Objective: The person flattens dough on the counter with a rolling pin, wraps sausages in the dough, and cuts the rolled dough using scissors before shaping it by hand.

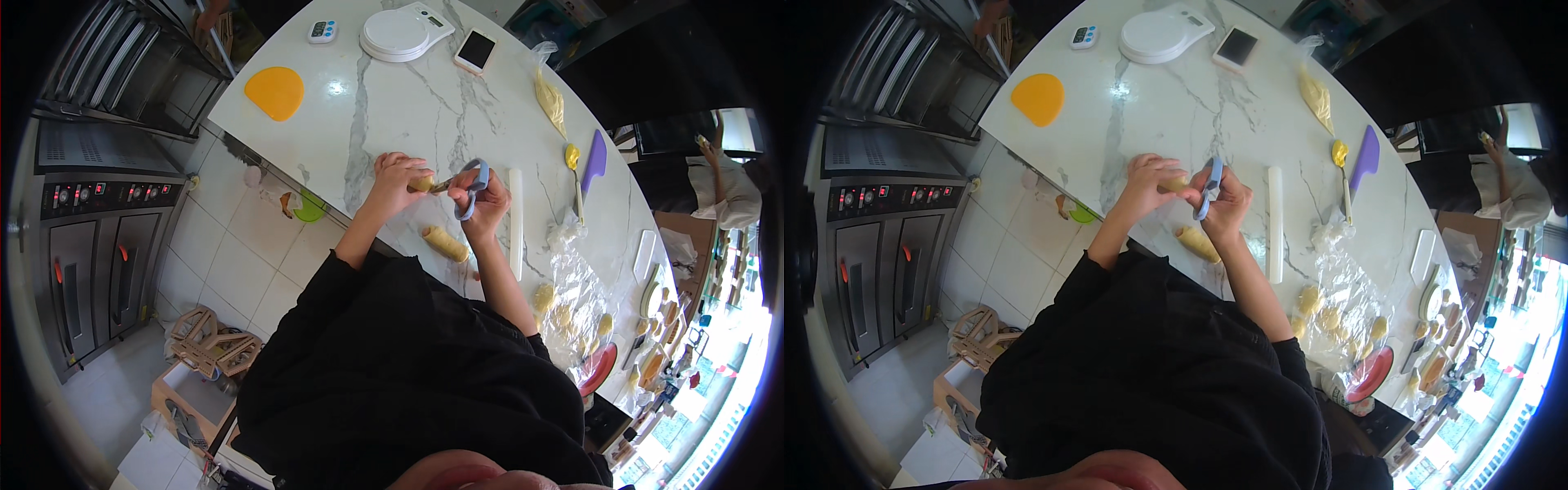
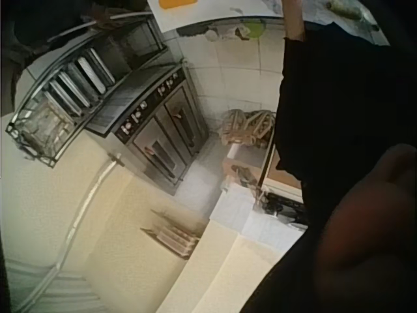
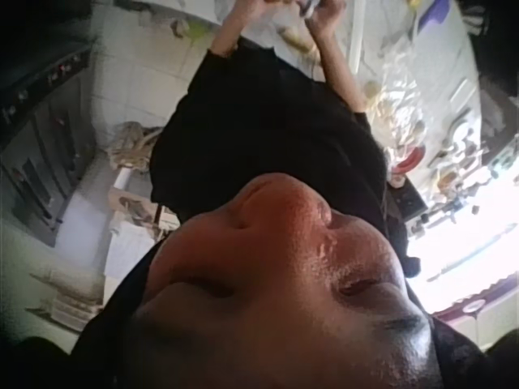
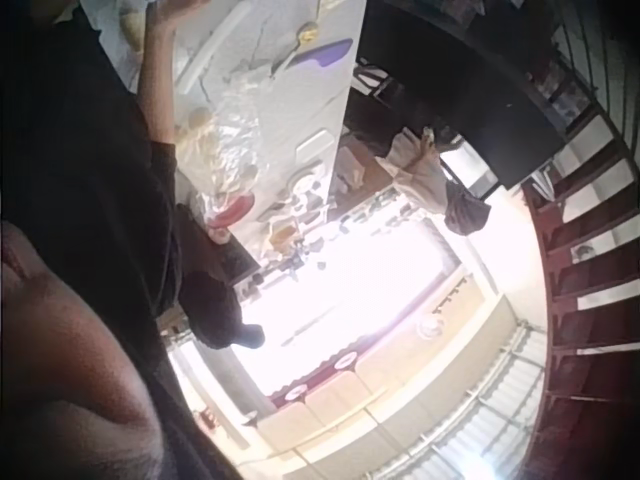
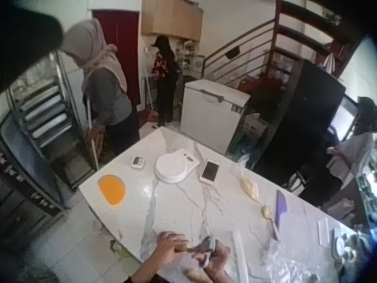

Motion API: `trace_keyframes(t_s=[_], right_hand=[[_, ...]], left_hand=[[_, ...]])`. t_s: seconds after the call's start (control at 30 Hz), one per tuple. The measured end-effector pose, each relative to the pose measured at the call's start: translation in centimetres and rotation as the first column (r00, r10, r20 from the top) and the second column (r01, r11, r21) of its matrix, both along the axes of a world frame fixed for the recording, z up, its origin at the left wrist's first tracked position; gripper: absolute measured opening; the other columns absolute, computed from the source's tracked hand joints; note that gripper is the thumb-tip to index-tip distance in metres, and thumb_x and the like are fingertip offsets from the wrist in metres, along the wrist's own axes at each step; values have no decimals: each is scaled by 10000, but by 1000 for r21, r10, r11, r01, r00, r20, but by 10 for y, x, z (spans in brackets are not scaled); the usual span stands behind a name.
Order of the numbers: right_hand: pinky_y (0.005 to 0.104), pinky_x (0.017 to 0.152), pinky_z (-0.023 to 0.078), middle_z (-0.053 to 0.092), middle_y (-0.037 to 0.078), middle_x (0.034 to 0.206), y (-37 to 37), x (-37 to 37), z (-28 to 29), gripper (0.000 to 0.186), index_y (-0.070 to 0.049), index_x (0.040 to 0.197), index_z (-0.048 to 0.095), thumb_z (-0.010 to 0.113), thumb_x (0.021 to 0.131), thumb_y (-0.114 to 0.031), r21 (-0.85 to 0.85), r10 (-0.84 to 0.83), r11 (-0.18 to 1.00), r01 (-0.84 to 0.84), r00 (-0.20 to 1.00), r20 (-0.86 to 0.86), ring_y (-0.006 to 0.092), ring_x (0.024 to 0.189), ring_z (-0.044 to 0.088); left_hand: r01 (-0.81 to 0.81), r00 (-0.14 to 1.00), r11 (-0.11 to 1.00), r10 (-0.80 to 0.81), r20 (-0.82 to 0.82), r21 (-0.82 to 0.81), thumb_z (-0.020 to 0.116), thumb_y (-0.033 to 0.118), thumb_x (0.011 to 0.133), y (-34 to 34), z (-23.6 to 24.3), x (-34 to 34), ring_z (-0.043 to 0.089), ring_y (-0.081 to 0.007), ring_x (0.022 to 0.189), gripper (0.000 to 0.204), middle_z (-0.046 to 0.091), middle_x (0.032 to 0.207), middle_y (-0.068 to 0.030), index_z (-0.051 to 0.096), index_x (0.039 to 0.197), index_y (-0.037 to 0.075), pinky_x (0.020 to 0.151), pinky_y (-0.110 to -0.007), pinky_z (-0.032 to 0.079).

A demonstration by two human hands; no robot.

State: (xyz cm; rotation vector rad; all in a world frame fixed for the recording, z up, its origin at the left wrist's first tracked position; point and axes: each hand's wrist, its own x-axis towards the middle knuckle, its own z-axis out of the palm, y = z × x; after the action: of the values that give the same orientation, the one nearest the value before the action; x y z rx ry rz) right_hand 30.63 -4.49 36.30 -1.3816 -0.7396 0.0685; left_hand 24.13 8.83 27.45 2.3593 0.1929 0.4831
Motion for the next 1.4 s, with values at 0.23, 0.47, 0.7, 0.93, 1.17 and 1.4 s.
trace_keyframes(t_s=[0.23,0.47,0.7,0.93,1.17,1.4], right_hand=[[267,637,399,503,55,727,-29,12,18,614,-38,840,461,739,532,-490,104,-4,994,21,986,-169,150,688,494],[326,780,332,350,45,856,-75,-23,36,1031,-47,1085,296,771,332,-567,47,130,991,-124,976,-174,199,878,431],[336,765,351,338,59,864,-67,-51,3,1015,-36,1095,277,767,363,-540,81,97,993,-87,987,-132,200,872,418],[332,750,372,351,62,885,-64,-59,-6,1006,-22,1097,256,783,385,-499,76,51,996,-44,995,-90,197,863,424],[325,735,375,357,65,868,-65,-64,-12,985,-16,1061,268,775,382,-517,21,-5,1000,6,999,-41,195,840,434],[307,668,413,417,52,789,-62,-65,-16,850,-22,965,331,762,424,-516,21,-67,998,67,998,16,180,762,498]], left_hand=[[-159,987,933,162,18,324,706,200,561,-16,50,-9,382,-189,1099,468,473,1161,16,573,1007,241,934,-519,154],[388,919,893,-392,27,-227,674,165,606,-29,28,-42,431,-222,1057,466,480,1131,-44,539,1050,125,910,-386,316],[385,912,887,-407,-39,-257,660,108,584,-41,13,-41,521,-244,855,347,570,889,-77,572,913,38,774,-326,410],[339,931,886,-364,-22,-315,664,106,559,-42,17,-44,518,-255,793,321,557,823,-78,566,858,38,725,-334,418],[343,922,893,-380,-79,-291,664,90,555,-40,17,-44,516,-254,811,353,541,859,-75,552,889,63,725,-332,418],[426,890,872,-451,-60,-241,670,100,577,-40,23,-36,521,-240,784,353,558,838,-62,565,914,89,712,-332,418]])
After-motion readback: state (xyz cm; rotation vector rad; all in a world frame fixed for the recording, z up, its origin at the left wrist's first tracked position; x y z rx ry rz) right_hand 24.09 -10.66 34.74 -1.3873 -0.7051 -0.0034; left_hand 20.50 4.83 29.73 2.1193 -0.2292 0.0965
